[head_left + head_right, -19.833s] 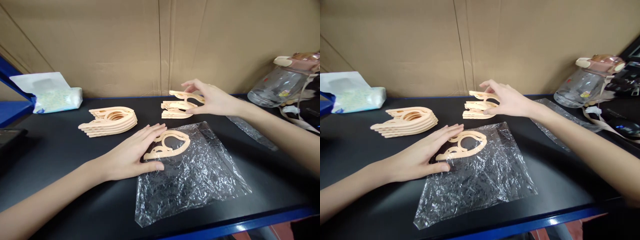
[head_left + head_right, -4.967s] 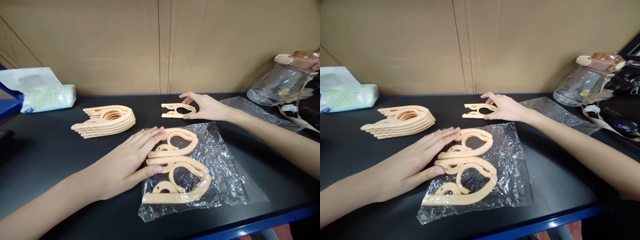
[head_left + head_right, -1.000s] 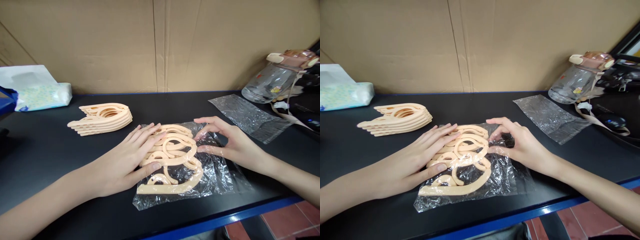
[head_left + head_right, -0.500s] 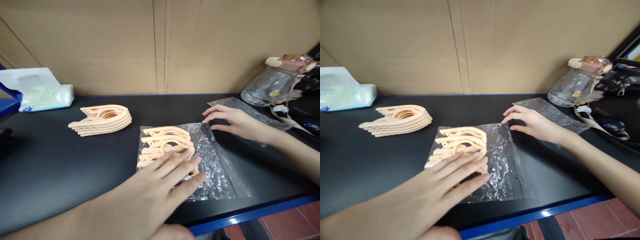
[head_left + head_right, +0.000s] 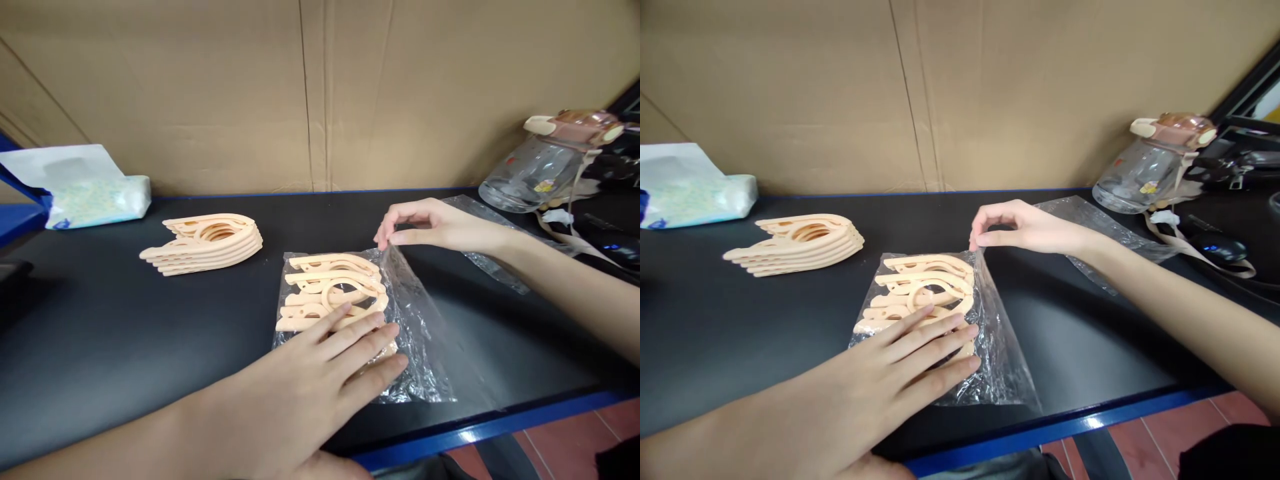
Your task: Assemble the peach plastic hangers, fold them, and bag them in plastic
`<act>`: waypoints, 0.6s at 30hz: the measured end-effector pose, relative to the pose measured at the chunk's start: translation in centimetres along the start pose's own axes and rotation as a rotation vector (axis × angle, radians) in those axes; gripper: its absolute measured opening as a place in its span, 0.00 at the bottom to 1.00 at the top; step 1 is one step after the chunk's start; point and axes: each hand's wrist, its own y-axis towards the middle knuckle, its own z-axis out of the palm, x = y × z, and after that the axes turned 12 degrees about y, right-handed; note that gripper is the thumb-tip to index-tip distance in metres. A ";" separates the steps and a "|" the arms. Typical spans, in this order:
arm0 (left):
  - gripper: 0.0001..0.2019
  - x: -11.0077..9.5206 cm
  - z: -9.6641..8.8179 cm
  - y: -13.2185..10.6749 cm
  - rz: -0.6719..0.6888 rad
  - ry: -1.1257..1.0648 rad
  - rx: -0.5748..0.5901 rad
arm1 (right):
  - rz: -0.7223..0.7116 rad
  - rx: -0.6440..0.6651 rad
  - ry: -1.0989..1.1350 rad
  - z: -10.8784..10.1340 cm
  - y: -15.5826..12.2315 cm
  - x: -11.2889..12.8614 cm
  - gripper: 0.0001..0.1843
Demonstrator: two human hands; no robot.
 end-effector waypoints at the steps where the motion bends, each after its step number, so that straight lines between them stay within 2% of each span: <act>1: 0.36 0.0 0.0 0.0 0.000 0.004 -0.002 | -0.002 0.010 0.030 0.4 0.6 0.0 0.10; 6: 0.35 0.1 0.0 0.2 0.016 -0.004 -0.012 | 0.010 0.028 0.128 2.4 2.7 -1.1 0.08; 9: 0.35 0.1 -0.1 0.0 0.043 0.037 -0.036 | -0.005 0.001 0.103 3.3 3.1 -1.9 0.08; 13: 0.20 -0.8 -0.6 -0.5 0.152 0.184 -0.192 | -0.039 -0.080 0.011 4.1 3.1 -2.2 0.10; 15: 0.17 -1.5 -0.9 -0.6 0.174 0.299 -0.269 | -0.041 -0.111 -0.006 4.3 3.1 -2.1 0.11; 18: 0.18 -2.1 -1.1 -0.3 0.059 0.444 -0.321 | -0.050 -0.140 -0.002 4.6 3.0 -2.0 0.12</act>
